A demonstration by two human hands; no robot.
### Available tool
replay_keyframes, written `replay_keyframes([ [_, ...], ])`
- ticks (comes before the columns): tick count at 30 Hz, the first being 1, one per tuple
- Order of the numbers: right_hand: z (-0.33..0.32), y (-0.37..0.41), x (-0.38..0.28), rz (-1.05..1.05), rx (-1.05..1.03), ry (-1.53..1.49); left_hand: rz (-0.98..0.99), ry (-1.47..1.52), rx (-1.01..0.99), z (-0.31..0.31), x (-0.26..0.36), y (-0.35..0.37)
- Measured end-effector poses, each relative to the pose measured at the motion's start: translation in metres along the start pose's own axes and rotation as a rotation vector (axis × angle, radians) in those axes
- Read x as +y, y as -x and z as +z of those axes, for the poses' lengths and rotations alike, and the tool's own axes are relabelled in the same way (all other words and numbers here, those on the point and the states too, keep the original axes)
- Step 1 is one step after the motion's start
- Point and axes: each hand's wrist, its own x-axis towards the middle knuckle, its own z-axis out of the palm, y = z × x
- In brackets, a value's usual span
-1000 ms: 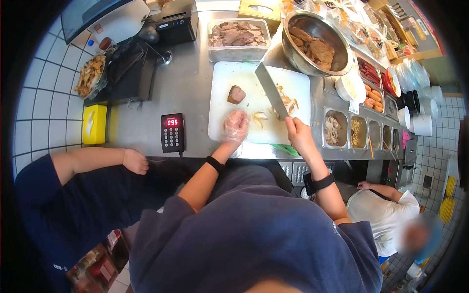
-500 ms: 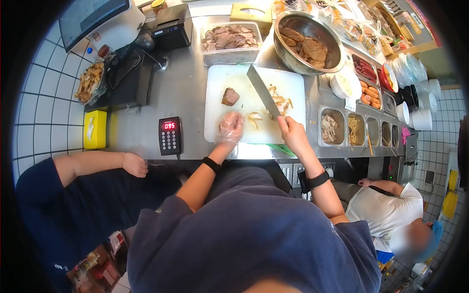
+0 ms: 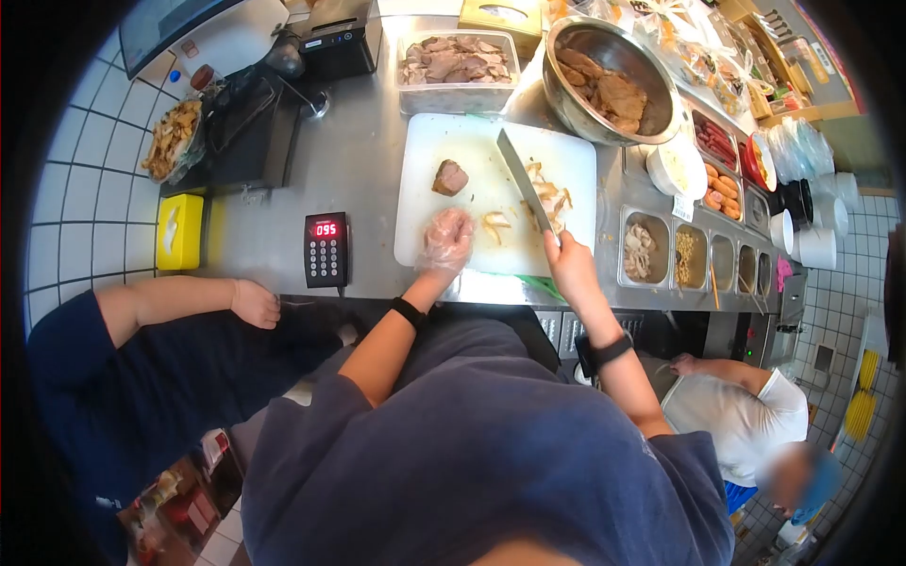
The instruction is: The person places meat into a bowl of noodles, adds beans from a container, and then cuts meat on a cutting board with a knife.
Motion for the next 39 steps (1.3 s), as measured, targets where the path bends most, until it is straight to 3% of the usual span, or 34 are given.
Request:
replay_keyframes([
  [6, 0.003, -0.016, 0.018, 0.040, -0.016, -0.101, -0.158, -0.004, -0.055, 0.006, -0.002, 0.000],
  [9, -0.005, -0.017, 0.024, 0.062, 0.013, -0.196, -0.129, -0.181, 0.003, 0.014, 0.017, -0.012],
  [12, -0.017, -0.010, 0.023, 0.061, 0.049, -0.246, -0.131, -0.284, -0.213, 0.012, 0.040, -0.022],
  [18, -0.023, 0.007, 0.012, 0.112, -0.012, -0.281, 0.133, 0.033, -0.206, 0.028, 0.015, -0.017],
  [24, -0.006, 0.020, 0.009, 0.099, -0.045, -0.272, 0.209, -0.014, -0.034, 0.035, 0.020, -0.024],
  [30, -0.003, 0.025, 0.003, 0.097, -0.064, -0.262, 0.309, 0.094, -0.134, 0.026, 0.019, -0.014],
  [33, 0.000, 0.025, 0.003, 0.085, -0.057, -0.260, 0.146, 0.118, -0.166, 0.034, 0.014, -0.006],
  [36, -0.006, 0.026, -0.006, 0.105, -0.068, -0.277, 0.180, 0.045, -0.225, 0.031, 0.018, -0.005],
  [39, -0.010, 0.028, -0.016, 0.139, -0.066, -0.308, -0.111, 0.378, -0.231, 0.040, -0.002, 0.010],
])
